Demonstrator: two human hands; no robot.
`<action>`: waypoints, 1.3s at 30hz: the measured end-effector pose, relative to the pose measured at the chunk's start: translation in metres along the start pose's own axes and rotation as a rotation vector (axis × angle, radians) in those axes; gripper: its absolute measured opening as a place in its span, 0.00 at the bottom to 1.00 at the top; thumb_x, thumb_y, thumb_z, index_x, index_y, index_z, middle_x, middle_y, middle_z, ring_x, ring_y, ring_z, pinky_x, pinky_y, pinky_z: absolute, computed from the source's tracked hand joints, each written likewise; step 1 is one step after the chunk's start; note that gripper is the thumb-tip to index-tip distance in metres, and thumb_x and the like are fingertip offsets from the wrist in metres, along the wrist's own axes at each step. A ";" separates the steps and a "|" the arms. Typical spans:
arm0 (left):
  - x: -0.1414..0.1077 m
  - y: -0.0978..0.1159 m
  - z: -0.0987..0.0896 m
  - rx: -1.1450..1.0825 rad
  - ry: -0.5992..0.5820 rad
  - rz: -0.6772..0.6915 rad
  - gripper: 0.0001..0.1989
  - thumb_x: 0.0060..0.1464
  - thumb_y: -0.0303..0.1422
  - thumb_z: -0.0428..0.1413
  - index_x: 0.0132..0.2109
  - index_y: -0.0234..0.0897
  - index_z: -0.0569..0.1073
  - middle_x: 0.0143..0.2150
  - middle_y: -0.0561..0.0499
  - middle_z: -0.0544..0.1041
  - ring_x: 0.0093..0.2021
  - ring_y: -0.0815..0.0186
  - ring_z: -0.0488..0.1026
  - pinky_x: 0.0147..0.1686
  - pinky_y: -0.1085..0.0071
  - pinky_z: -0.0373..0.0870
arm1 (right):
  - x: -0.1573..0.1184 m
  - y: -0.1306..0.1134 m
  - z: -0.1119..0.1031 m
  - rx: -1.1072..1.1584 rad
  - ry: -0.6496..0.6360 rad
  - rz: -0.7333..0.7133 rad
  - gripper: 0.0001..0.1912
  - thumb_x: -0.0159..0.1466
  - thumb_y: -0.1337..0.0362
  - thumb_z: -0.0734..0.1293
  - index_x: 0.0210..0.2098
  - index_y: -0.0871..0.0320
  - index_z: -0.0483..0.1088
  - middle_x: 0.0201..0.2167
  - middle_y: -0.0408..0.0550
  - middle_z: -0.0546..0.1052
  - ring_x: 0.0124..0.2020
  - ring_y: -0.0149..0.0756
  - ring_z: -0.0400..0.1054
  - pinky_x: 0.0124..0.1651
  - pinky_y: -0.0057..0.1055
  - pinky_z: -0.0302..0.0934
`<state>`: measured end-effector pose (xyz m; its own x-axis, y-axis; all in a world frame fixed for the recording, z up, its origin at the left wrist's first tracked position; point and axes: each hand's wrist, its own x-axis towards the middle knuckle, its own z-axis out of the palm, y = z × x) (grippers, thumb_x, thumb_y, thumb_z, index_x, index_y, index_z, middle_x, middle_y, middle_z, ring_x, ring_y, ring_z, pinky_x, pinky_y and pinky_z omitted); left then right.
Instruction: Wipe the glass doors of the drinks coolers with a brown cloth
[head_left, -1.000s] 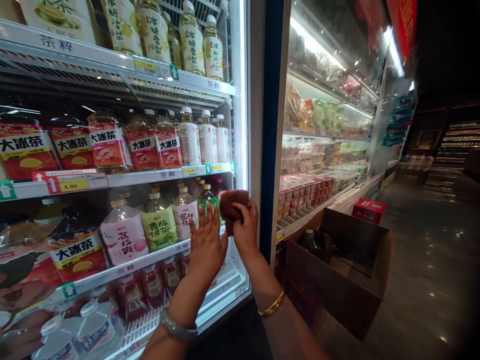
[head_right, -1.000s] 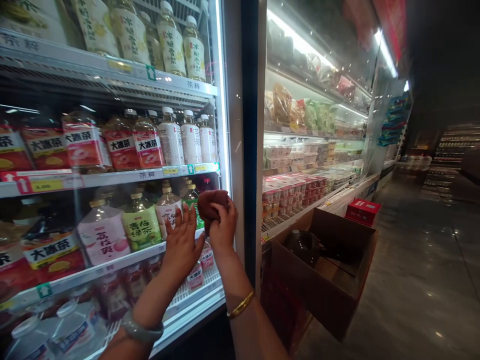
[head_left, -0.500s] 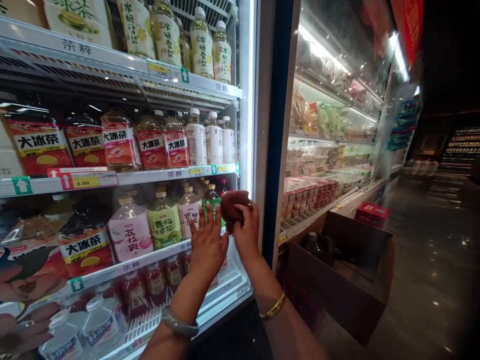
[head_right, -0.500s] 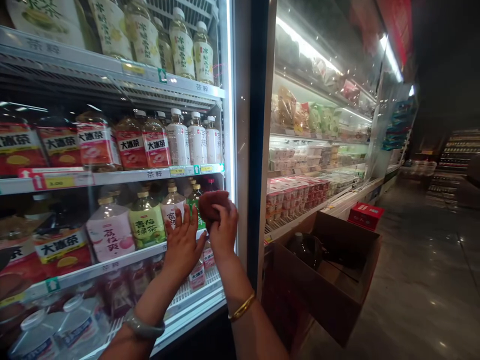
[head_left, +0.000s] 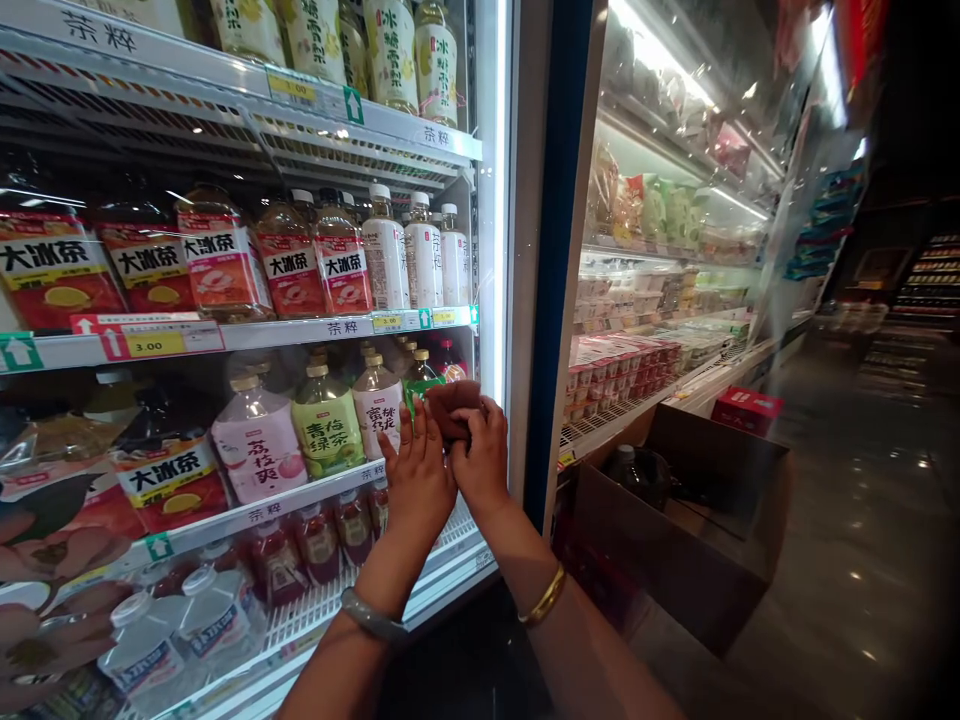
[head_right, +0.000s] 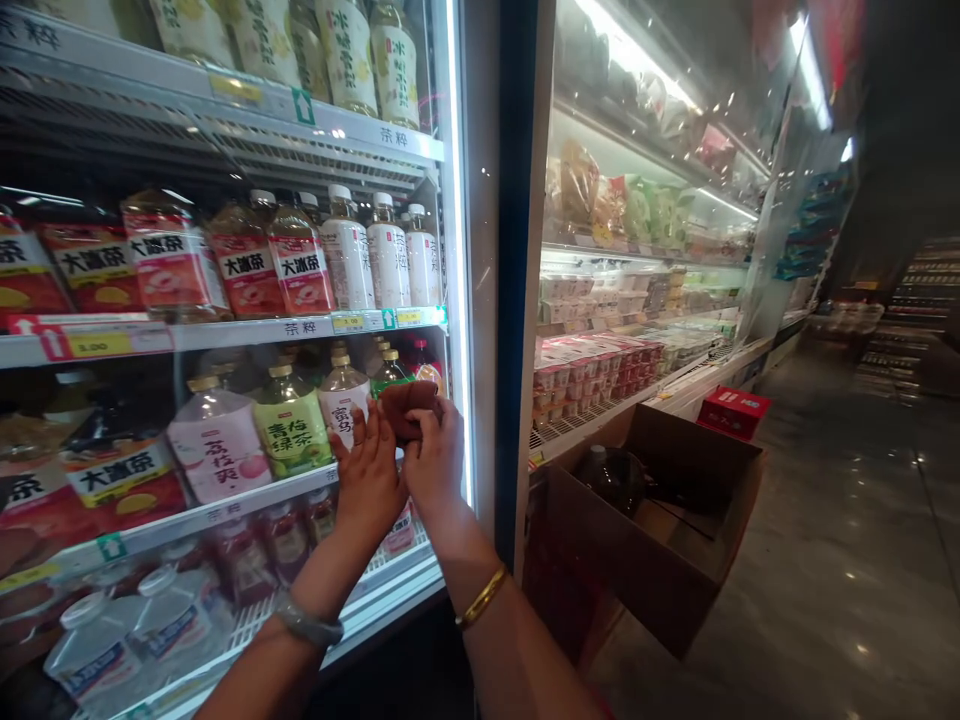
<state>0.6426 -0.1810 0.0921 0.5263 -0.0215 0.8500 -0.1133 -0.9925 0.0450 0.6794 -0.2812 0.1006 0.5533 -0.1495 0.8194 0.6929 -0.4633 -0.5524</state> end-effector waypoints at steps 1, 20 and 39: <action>-0.002 -0.001 0.002 0.001 -0.004 -0.001 0.35 0.68 0.31 0.49 0.76 0.24 0.47 0.77 0.32 0.46 0.79 0.51 0.38 0.75 0.41 0.31 | -0.004 0.000 0.001 -0.002 -0.015 -0.003 0.22 0.57 0.76 0.61 0.47 0.52 0.73 0.61 0.52 0.65 0.66 0.41 0.58 0.69 0.42 0.57; -0.025 -0.004 0.008 -0.005 -0.098 -0.022 0.36 0.64 0.29 0.50 0.76 0.32 0.51 0.78 0.38 0.44 0.79 0.50 0.36 0.75 0.40 0.32 | -0.002 0.029 -0.013 -0.082 -0.005 0.044 0.17 0.54 0.77 0.59 0.38 0.55 0.69 0.55 0.56 0.67 0.62 0.46 0.60 0.67 0.51 0.57; -0.032 0.001 0.010 0.014 -0.112 -0.091 0.31 0.66 0.31 0.50 0.73 0.28 0.58 0.77 0.32 0.44 0.79 0.48 0.37 0.74 0.37 0.32 | -0.019 0.021 0.004 -0.116 -0.017 -0.045 0.17 0.59 0.74 0.60 0.45 0.54 0.71 0.61 0.54 0.64 0.65 0.44 0.57 0.69 0.48 0.56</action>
<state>0.6346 -0.1824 0.0599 0.6245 0.0559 0.7790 -0.0496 -0.9926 0.1110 0.6853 -0.2847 0.0727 0.5308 -0.1121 0.8400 0.6601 -0.5670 -0.4928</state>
